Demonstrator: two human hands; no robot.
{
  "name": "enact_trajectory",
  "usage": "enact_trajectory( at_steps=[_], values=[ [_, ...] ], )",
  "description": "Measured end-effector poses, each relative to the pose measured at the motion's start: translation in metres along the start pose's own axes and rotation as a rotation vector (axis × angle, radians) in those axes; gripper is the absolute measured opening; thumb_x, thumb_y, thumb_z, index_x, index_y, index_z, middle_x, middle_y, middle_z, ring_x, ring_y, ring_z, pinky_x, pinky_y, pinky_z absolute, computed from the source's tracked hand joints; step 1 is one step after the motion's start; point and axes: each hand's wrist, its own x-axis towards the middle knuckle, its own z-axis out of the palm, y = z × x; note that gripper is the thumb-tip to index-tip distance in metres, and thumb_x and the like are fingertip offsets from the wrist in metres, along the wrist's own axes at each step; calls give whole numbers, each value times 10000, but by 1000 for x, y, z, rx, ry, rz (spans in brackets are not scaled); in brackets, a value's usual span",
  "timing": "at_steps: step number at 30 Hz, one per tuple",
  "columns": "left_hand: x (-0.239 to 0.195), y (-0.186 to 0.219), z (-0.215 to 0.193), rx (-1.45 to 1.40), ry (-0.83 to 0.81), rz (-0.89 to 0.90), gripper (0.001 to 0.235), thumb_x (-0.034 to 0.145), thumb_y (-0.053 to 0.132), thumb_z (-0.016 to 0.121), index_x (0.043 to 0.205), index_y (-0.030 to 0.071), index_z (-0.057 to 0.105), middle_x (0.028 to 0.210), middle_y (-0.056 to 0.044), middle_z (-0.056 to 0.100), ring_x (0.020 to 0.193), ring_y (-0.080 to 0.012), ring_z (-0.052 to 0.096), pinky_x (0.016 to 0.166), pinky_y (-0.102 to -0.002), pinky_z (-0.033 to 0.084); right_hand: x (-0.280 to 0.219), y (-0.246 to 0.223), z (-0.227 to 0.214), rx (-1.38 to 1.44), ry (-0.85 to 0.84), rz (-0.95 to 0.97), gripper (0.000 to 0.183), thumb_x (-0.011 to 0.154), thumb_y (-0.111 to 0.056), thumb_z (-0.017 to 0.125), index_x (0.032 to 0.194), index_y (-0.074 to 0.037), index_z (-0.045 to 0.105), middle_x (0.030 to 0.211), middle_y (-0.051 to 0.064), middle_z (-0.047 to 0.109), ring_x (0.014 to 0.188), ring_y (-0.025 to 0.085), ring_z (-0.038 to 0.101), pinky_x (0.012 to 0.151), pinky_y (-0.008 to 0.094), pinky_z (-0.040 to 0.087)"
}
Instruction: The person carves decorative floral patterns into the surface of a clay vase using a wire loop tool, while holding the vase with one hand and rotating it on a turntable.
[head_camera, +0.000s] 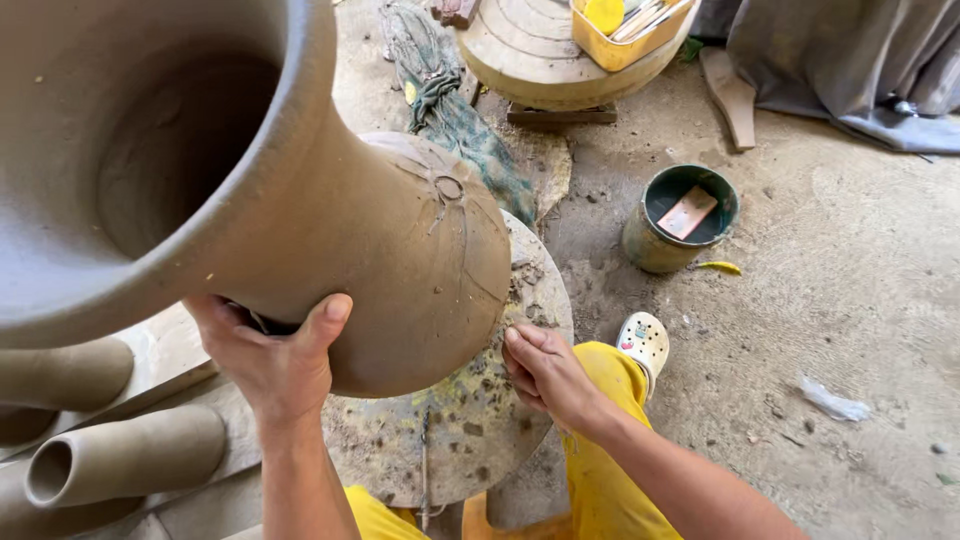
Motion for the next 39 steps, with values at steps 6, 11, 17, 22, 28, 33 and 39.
enact_trajectory(
  at_steps=[6,11,17,22,28,33,39],
  values=[
    [2,5,2,6,-5,-4,1136,782,569,953,1539,-6,331,1381,-99,505,1297,-203,502,1163,-367,416,0,-13,19,104,-52,21,369,1076,-324,480,777,-110,444,563,-43,323,414,59,241,351,243,231],
    [2,9,1,62,26,-12,1183,755,614,939,1561,8,319,1408,-101,496,1352,-213,496,1233,-396,414,5,-9,14,87,-33,21,368,1072,-331,481,784,-102,463,573,-44,334,415,62,252,358,253,250],
    [3,17,-1,93,-18,15,1107,783,611,924,1506,-4,355,1428,-99,502,1295,-194,501,1139,-352,414,4,12,18,-263,4,98,415,1076,-352,488,763,-81,459,579,-30,378,463,90,331,406,279,315],
    [-2,17,-2,92,-15,21,1088,804,597,927,1525,-1,374,1424,-85,495,1325,-190,489,1176,-349,396,-4,-1,-6,-552,73,-447,361,1137,-344,431,897,-90,519,752,-22,422,671,109,443,609,304,463],
    [2,1,0,83,5,41,1070,784,622,913,1506,24,396,1427,-60,497,1324,-186,488,1202,-370,404,20,-57,-42,-1086,76,-825,136,1016,-207,621,964,-85,590,821,66,589,724,215,589,637,366,496],
    [3,2,1,94,14,53,1029,787,643,911,1471,36,438,1336,-53,492,1224,-177,481,1094,-356,410,22,-85,-37,-1293,109,-986,112,934,-166,676,946,-81,604,809,82,604,739,289,635,599,416,498],
    [4,7,2,198,13,31,1053,773,720,863,1458,55,420,1361,-64,464,1333,-214,468,1145,-420,410,28,-96,-33,-1322,9,-1050,177,940,-176,677,870,-69,555,775,76,580,732,275,632,635,412,507]
  ],
)
